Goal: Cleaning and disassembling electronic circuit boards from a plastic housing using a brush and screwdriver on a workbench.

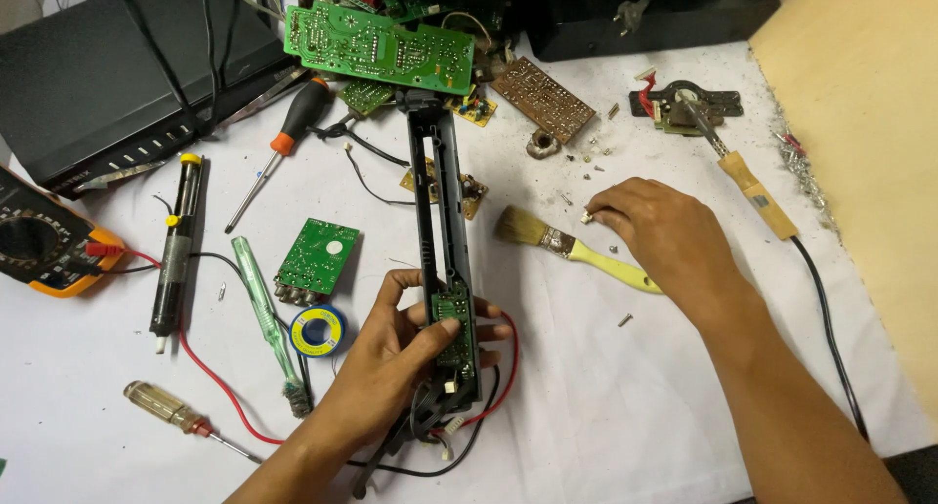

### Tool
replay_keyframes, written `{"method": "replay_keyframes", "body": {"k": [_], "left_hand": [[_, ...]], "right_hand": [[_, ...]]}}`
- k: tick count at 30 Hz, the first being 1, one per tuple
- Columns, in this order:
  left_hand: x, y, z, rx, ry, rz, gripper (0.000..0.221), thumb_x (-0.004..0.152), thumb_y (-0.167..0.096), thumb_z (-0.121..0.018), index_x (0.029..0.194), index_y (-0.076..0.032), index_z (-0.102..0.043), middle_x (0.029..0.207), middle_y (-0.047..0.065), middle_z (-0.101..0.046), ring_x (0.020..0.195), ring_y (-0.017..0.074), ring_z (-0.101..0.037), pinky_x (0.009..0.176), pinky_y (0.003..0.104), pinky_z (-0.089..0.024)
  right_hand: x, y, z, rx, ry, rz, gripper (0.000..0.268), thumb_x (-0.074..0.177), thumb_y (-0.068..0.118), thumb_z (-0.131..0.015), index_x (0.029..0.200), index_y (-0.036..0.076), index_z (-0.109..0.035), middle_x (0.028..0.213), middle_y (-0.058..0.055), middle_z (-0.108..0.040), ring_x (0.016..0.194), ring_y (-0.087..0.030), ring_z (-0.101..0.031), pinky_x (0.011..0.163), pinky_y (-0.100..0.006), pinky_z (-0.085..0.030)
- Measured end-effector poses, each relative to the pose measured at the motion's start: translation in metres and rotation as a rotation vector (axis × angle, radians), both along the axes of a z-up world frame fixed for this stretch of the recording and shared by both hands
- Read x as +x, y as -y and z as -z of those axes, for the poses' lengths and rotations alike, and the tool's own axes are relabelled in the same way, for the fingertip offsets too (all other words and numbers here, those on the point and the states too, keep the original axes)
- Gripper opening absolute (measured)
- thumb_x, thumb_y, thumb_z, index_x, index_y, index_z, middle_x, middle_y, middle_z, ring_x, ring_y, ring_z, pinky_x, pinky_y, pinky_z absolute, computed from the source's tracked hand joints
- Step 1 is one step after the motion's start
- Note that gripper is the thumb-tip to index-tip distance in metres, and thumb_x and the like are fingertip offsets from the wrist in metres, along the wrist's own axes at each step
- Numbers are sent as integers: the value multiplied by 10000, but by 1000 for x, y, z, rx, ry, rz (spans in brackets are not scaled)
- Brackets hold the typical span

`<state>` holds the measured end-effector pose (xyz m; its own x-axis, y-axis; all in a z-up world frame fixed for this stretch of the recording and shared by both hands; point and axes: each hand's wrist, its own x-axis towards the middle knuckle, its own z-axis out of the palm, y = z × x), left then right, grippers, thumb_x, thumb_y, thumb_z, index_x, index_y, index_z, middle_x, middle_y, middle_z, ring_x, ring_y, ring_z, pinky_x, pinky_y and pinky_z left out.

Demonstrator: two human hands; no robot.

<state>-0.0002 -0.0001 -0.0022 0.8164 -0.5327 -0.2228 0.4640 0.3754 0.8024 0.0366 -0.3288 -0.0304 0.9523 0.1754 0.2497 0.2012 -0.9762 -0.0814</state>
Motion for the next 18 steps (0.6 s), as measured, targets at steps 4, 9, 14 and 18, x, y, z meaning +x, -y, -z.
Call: {"method": "replay_keyframes", "body": {"k": [4, 9, 14, 18], "left_hand": [[1, 0, 3, 23, 3, 21, 233, 981, -79, -549, 1139, -51, -380, 1196, 329, -750, 1088, 429, -786, 874, 514, -678], [1, 0, 12, 32, 36, 71, 233, 1011, -60, -531, 1140, -92, -339, 1226, 302, -745, 1107, 352, -769, 806, 385, -656], [0, -1, 25, 150, 58, 106, 301, 1032, -88, -585, 1218, -134, -353, 841, 35, -569, 584, 83, -350, 479, 216, -341], [0, 1, 20, 111, 33, 105, 447, 1006, -77, -584, 1374, -121, -333, 988, 102, -667, 735, 132, -591, 617, 269, -543]], "right_hand": [[-3, -7, -10, -29, -94, 94, 115, 1034, 295, -623, 1044, 273, -735, 1050, 112, -704, 970, -121, -661, 590, -365, -511], [-7, -21, -37, 311, 7, -13, 84, 987, 129, -744, 1063, 97, -727, 1016, -25, -712, 828, -184, -656, 763, -318, -488], [-29, -64, -62, 843, -177, 20, 121, 935, 101, -745, 1051, 67, -758, 992, -32, -770, 931, -124, -696, 885, -260, -559], [-44, -90, -54, 947, -229, -201, 148, 898, 124, -732, 1017, 37, -752, 966, -76, -776, 927, -156, -740, 892, -252, -625]]}}
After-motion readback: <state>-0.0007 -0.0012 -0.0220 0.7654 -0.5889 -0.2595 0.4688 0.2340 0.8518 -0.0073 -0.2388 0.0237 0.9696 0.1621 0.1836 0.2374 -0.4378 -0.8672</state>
